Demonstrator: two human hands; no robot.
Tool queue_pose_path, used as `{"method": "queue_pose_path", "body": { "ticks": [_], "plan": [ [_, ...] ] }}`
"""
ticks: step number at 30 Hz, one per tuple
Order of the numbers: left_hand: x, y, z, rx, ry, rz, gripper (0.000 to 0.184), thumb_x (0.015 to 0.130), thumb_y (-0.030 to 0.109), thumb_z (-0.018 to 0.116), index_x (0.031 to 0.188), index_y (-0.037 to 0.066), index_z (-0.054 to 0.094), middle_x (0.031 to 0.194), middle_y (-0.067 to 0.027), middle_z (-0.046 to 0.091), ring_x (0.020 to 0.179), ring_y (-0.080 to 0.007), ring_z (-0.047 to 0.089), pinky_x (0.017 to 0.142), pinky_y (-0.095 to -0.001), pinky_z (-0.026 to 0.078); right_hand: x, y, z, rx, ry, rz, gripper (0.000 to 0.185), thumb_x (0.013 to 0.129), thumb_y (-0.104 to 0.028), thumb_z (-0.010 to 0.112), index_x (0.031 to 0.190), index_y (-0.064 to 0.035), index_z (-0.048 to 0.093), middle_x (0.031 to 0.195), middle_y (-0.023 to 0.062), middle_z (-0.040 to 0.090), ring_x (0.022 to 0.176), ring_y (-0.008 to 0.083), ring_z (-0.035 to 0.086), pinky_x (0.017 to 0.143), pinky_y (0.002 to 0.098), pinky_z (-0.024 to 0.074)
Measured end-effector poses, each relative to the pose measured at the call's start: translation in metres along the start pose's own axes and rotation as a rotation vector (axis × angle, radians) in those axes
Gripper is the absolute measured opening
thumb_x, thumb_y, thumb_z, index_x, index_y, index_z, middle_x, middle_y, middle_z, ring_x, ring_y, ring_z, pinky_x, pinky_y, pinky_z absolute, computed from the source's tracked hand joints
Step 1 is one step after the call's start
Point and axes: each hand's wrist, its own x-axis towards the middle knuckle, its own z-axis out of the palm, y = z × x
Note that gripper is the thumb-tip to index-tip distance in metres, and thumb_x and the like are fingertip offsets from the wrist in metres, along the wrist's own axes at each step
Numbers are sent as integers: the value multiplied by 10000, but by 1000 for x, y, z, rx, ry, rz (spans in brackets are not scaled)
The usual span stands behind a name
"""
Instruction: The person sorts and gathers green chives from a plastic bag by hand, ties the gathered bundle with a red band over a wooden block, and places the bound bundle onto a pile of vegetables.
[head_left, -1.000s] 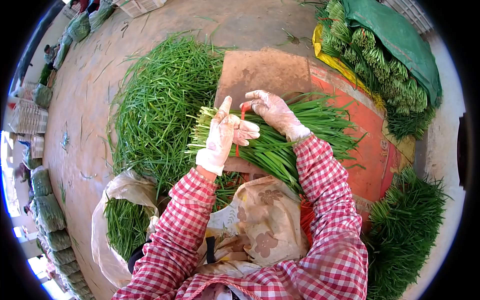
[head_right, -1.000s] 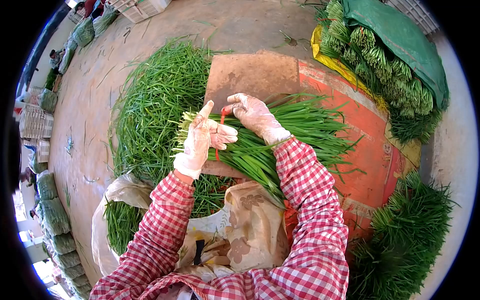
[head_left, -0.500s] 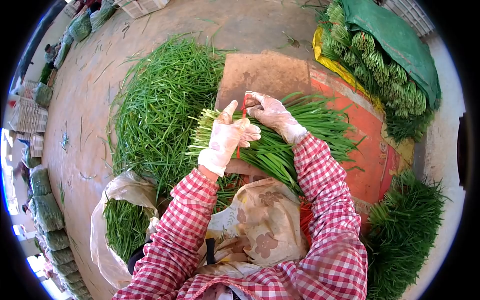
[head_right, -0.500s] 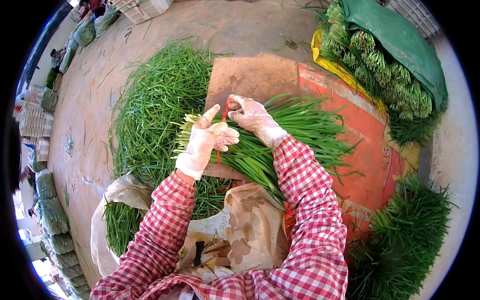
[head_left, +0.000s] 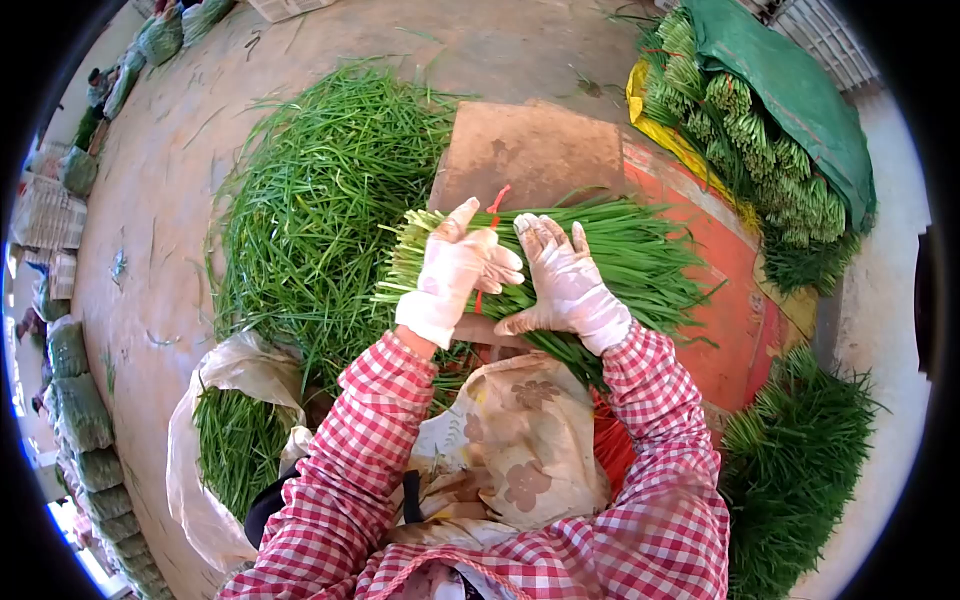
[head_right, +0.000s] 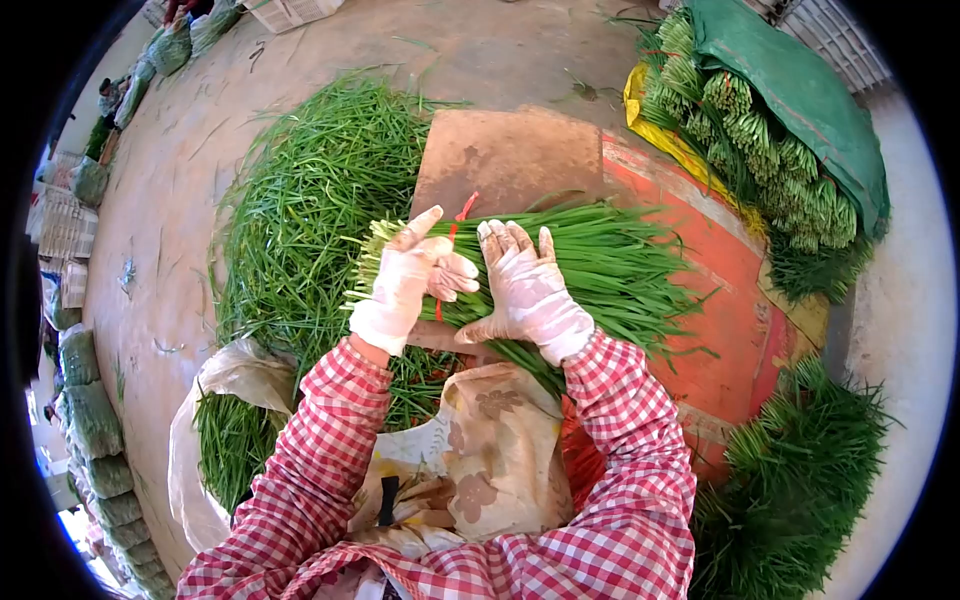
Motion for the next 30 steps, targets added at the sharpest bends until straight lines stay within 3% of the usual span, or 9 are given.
{"method": "queue_pose_path", "body": {
  "ticks": [3,9,11,17,19,23,25,27,30],
  "plan": [
    [-27,22,1,-106,43,198,459,884,202,502,1278,-23,425,723,-103,654,603,-216,642,538,-257,500,1,-4,0,-23,-15,33,1304,463,-737,678,1396,32,191,1418,179,286,1324,310,264,1078,520,174],
    [-80,17,12,861,391,1035,229,832,-26,569,1058,-13,598,1022,-124,647,789,-135,595,713,-248,497,2,-1,6,-20,12,5,1271,490,-701,692,1394,38,193,1404,188,309,1309,313,294,1066,520,206],
    [-113,12,12,1049,403,795,195,816,-15,588,1007,-6,628,989,-114,661,772,-162,600,709,-266,487,1,-1,8,0,1,1,1265,495,-690,698,1394,41,190,1403,191,309,1307,318,297,1063,523,211],
    [-161,-37,-33,1148,300,644,335,777,-50,588,1106,7,613,828,-74,638,656,-180,559,617,-283,468,6,0,9,-33,17,-4,1222,530,-726,637,1392,27,210,1407,189,315,1325,306,281,1075,474,195],
    [-144,-52,-45,1436,80,677,636,729,-17,587,1313,214,484,722,-43,537,637,-209,527,564,-306,485,5,0,15,-48,28,-8,1224,532,-729,641,1395,20,203,1405,181,320,1326,298,281,1074,475,196],
    [-108,-69,-52,1711,-354,712,729,670,3,631,1333,249,455,684,-22,510,592,-200,512,499,-306,459,4,4,11,-22,48,5,1225,528,-736,646,1407,-10,200,1412,168,313,1331,297,267,1074,487,191],
    [-98,-73,-53,1771,-378,735,656,660,37,648,1283,184,504,676,-23,508,584,-202,506,486,-309,456,6,3,7,-16,-33,14,1271,510,-754,637,1410,16,176,1436,168,281,1342,293,252,1074,519,186],
    [-92,-76,-54,1543,-295,896,546,668,63,661,1199,112,548,657,-24,494,584,-203,503,486,-313,456,6,3,9,-8,-21,16,1275,500,-755,640,1408,15,183,1434,165,285,1340,291,256,1072,520,191],
    [-100,-66,-50,1342,-261,861,451,676,24,679,1114,57,576,681,-41,531,591,-198,533,493,-294,458,5,3,6,10,-17,17,1260,502,-736,654,1401,18,196,1430,167,288,1335,282,264,1069,515,201]
  ]
}}
